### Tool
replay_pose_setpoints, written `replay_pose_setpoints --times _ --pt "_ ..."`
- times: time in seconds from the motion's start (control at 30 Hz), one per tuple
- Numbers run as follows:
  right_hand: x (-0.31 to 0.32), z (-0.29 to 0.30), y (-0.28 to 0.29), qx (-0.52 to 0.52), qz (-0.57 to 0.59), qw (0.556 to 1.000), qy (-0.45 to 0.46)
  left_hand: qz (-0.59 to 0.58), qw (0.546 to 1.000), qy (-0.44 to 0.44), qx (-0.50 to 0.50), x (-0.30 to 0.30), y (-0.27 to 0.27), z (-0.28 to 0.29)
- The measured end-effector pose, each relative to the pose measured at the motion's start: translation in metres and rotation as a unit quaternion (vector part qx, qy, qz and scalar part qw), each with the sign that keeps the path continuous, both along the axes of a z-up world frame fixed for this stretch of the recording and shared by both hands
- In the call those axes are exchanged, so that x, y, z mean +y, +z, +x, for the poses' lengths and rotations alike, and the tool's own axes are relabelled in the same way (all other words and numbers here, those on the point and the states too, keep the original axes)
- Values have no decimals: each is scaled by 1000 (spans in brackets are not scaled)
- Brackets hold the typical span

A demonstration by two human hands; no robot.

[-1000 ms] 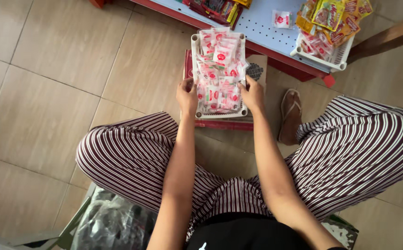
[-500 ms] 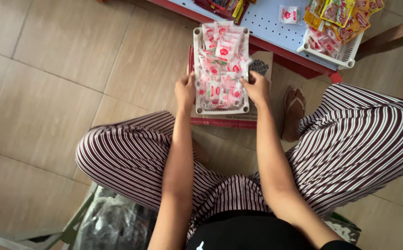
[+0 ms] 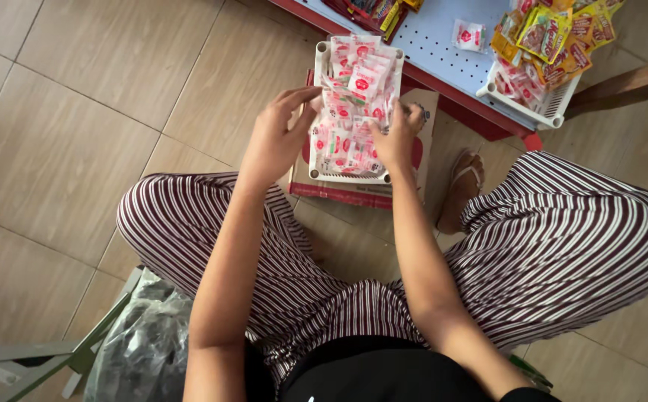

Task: The person arranges instant noodle packets on a store shelf, taking them from a cardboard box and placing them in rows. Later, the person sits on the floor and organizes small white packets into a white basket.

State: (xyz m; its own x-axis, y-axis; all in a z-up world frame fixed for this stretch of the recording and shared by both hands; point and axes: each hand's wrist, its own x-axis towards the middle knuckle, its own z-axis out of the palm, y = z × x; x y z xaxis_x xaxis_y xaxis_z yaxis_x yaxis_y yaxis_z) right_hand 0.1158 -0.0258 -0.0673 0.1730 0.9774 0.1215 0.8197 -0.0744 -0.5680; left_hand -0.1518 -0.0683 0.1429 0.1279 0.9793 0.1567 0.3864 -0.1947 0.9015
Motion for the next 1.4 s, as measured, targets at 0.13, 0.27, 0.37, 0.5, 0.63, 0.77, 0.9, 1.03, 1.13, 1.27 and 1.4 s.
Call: replay_pose_setpoints --times 0.13,0.27,0.37,0.5,0.63,0.77,0.9,1.03,1.13,1.27,1.4 --pt "1 -32 25 61 17 988 144 -155 967 79 -187 17 -34 10" --pt "26 -66 49 -37 -127 944 302 -182 885 94 -419 34 -72 29" --pt "27 -74 55 -167 -125 925 318 -171 905 88 -380 35 -89 38" --pt "30 -66 66 -163 -221 916 294 -176 916 77 -351 36 -95 28" --pt "28 -54 77 -165 -198 917 305 -191 886 90 -412 30 -100 14" --pt "24 -64 82 -202 -211 903 317 -183 889 102 -407 26 -96 10" --pt "18 -65 72 -125 -155 926 321 -172 888 84 -418 29 -91 14" --pt "24 -67 50 -107 -149 939 292 -164 888 87 -420 30 -91 15" --pt "24 -64 38 -80 -107 949 286 -166 892 101 -408 30 -92 14" --pt "18 -59 44 6 -91 957 274 -169 897 122 -390 31 -96 14" --pt "22 -52 72 74 -36 952 294 -167 892 120 -402 33 -101 19"
